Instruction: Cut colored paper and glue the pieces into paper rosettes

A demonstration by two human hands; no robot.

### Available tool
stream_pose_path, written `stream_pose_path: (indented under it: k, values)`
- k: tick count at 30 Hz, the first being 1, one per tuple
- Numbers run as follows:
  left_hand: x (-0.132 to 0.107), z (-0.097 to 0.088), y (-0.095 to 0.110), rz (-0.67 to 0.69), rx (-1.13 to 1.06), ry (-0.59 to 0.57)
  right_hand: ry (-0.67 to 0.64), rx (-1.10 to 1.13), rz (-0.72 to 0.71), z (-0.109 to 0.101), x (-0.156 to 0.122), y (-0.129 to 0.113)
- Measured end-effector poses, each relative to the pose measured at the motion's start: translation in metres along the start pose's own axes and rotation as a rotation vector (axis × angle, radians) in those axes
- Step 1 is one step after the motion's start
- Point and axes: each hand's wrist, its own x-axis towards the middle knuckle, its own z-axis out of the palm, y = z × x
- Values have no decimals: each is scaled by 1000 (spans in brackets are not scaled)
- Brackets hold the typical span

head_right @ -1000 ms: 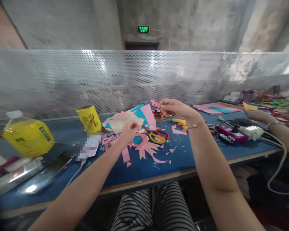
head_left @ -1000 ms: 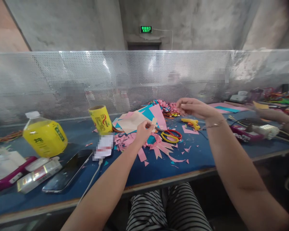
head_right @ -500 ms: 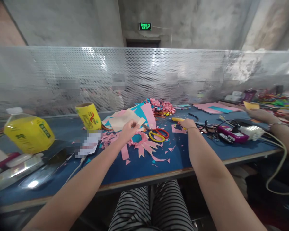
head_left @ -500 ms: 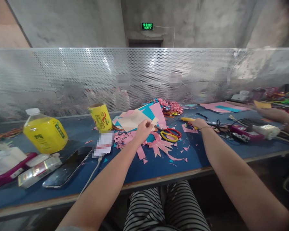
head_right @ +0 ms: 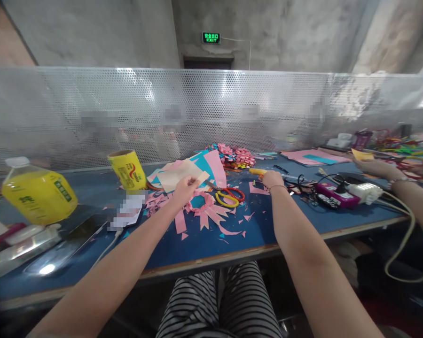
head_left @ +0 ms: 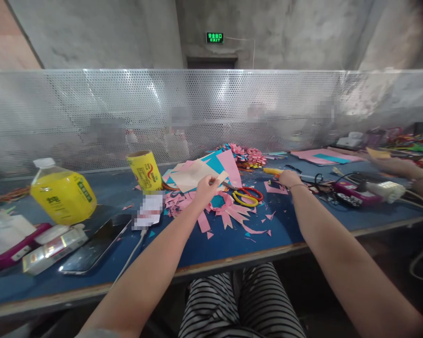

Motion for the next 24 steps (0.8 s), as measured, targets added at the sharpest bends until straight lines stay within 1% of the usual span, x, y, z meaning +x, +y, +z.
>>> stream_pose_path:
  k: [4, 9, 11, 13, 15, 19, 24]
  values:
    - [0, 3, -3, -100, -166, -28, 53, 66, 31, -14, -2, -9]
    - [1, 4, -5, -57, -167, -4, 144, 236, 23, -28, -7, -33]
    - [2, 4, -5, -51, -153, 8, 213, 346, 1, -31, -13, -46]
    - [2, 3, -4, -56, -150, 10, 324, 503, -36, -32, -20, -59]
    - [0, 2, -2, -59, -148, 8, 410, 583, -86, -32, -27, -71]
    - [-2, 0, 3, -59, -121, 15, 492, 521, -213, -30, -35, -84]
    - [-1, 1, 1, -51, -113, 4, 560, 431, -359, -28, -36, -88]
